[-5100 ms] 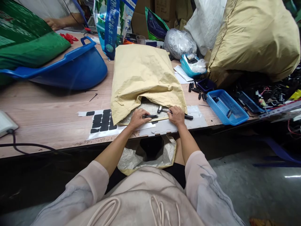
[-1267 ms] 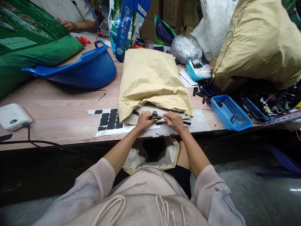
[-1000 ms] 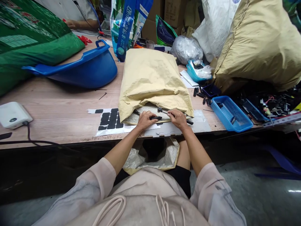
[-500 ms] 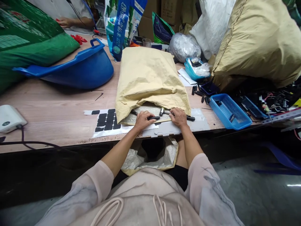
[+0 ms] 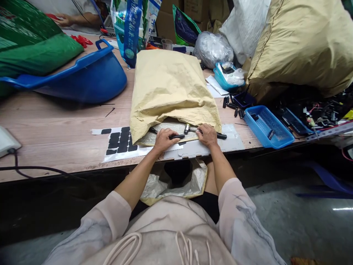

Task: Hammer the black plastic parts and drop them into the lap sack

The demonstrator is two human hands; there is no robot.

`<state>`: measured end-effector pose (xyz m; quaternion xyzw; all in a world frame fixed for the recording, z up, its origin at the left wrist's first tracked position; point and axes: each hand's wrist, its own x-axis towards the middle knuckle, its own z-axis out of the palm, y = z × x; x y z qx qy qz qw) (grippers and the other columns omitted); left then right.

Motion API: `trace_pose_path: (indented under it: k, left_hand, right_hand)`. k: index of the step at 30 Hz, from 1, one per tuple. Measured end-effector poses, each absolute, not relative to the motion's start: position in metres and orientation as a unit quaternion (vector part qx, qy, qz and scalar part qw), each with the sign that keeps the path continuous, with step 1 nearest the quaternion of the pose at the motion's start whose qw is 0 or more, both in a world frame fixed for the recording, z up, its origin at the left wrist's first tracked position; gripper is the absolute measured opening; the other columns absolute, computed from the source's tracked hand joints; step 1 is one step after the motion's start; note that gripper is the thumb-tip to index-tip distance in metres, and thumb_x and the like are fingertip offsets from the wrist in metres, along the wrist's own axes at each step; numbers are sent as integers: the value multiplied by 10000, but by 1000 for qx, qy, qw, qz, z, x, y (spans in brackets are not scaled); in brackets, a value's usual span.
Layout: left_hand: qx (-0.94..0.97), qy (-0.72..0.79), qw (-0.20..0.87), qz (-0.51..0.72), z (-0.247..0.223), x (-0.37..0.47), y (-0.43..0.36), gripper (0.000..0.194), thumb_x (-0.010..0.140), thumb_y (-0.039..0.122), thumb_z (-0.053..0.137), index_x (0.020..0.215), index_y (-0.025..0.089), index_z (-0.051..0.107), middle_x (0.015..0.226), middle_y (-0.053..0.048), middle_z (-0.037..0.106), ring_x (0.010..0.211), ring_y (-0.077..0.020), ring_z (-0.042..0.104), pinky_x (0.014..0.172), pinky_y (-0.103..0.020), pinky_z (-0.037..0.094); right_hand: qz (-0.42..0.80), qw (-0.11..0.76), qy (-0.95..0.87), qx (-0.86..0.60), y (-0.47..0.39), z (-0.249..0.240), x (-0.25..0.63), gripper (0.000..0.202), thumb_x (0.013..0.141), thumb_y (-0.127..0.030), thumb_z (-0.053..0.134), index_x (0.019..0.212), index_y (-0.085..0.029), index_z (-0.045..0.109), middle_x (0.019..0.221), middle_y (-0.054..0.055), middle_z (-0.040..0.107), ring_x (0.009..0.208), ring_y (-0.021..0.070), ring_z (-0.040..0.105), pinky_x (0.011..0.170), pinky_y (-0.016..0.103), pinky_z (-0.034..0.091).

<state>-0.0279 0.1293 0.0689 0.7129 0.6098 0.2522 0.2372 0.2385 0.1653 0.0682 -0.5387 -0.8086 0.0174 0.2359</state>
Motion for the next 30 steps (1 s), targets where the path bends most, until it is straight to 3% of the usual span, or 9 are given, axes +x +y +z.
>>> trace_pose_path:
  k: [13, 17, 20, 24, 27, 30]
  left_hand:
    - [702, 606, 251, 278, 73, -28, 130, 168, 822, 294, 822, 989, 270, 818, 989, -41, 741, 1076, -291, 597, 1031, -466, 436]
    - [692, 550, 294, 364, 84, -31, 114, 142, 835, 257, 794, 972, 224, 775, 990, -47, 728, 1024, -255, 616, 965, -410, 483]
    - [704, 453, 364, 409, 89, -33, 78, 169, 900, 325, 750, 1029, 216, 754, 1015, -50, 728, 964, -218, 643, 878, -348, 507]
    - [740, 360, 488, 292, 69, -25, 21, 200, 898, 372, 758, 1007, 204, 773, 947, -43, 748, 863, -188, 666, 799, -301, 498]
    - [726, 440, 503, 159, 32, -14, -3, 175, 826, 326, 779, 958, 211, 788, 905, -28, 755, 793, -190, 666, 724, -294, 478]
    - [672, 554, 490, 41, -6, -1, -4, 267, 833, 357, 746, 1072, 246, 791, 979, -43, 791, 902, -251, 726, 773, -326, 513]
  right_hand:
    - [18, 229, -805, -546, 167, 66, 238, 126, 956, -309, 633, 985, -237, 733, 1028, 98, 718, 995, 285, 593, 917, 401, 464]
    - [22, 228, -804, -549, 167, 67, 236, 130, 958, -314, 634, 981, -234, 733, 1024, 97, 714, 992, 282, 587, 932, 400, 462]
    - [22, 220, -805, -550, 166, 67, 236, 131, 960, -311, 635, 991, -231, 734, 1031, 97, 712, 1000, 281, 586, 940, 397, 457]
    - [23, 213, -808, -550, 166, 67, 236, 133, 964, -306, 626, 998, -232, 731, 1037, 98, 708, 1007, 285, 580, 941, 400, 451]
    - [27, 215, -808, -548, 166, 68, 235, 137, 967, -312, 626, 1002, -232, 731, 1043, 101, 709, 1015, 288, 579, 947, 403, 452]
    - [29, 219, -808, -546, 165, 68, 235, 135, 972, -318, 626, 999, -236, 729, 1042, 103, 713, 1019, 289, 585, 950, 405, 456]
